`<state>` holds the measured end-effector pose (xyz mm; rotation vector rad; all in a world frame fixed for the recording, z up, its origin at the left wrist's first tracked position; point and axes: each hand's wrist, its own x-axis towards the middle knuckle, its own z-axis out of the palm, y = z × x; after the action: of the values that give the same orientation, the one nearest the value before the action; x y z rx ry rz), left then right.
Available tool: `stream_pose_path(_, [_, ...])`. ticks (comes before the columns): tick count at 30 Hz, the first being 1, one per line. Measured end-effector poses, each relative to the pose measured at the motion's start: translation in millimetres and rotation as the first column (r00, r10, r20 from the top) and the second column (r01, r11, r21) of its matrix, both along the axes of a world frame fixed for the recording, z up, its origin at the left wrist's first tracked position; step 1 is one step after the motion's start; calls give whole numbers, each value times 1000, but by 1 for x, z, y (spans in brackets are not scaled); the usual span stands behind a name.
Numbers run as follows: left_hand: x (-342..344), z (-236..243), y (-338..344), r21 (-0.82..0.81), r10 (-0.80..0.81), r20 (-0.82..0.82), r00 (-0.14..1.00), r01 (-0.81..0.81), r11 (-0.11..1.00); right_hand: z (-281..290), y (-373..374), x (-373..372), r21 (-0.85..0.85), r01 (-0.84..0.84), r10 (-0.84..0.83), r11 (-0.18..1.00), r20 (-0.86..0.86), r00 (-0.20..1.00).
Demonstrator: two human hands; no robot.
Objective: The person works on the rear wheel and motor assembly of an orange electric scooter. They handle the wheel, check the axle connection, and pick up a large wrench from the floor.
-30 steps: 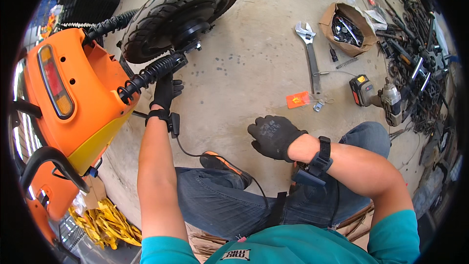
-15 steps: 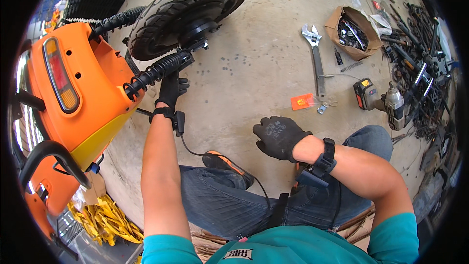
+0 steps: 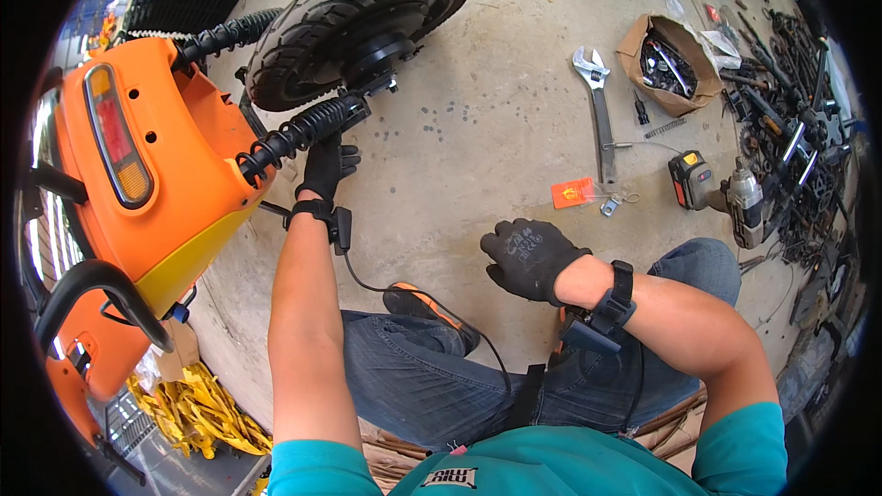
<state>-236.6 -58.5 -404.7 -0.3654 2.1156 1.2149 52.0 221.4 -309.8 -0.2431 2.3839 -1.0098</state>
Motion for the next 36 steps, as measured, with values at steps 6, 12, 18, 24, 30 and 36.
stream_pose_path(6, [1,2,1,51,33,21,999,-34,998,-3,-1,1,-2,8,-8,1000,20,1000])
stream_pose_path(12, [-4,-3,-4,65,39,49,998,-42,997,-5,0,-2,-3,16,-16,1000,17,1000])
stream_pose_path(18, [-4,-4,-9,12,-50,18,999,50,999,-8,-1,-1,9,9,-9,1000,43,999])
stream_pose_path(24, [-5,-9,-11,-19,-15,7,1000,15,1000,-9,-1,-4,23,-3,1,1000,79,997])
stream_pose_path(30, [-7,-9,-13,-3,-26,19,999,26,1000,-12,-1,-3,20,-10,8,1000,101,995])
stream_pose_path(36, [-7,-2,-5,-14,4,44,999,-3,1000,-8,0,-5,17,-13,11,1000,112,994])
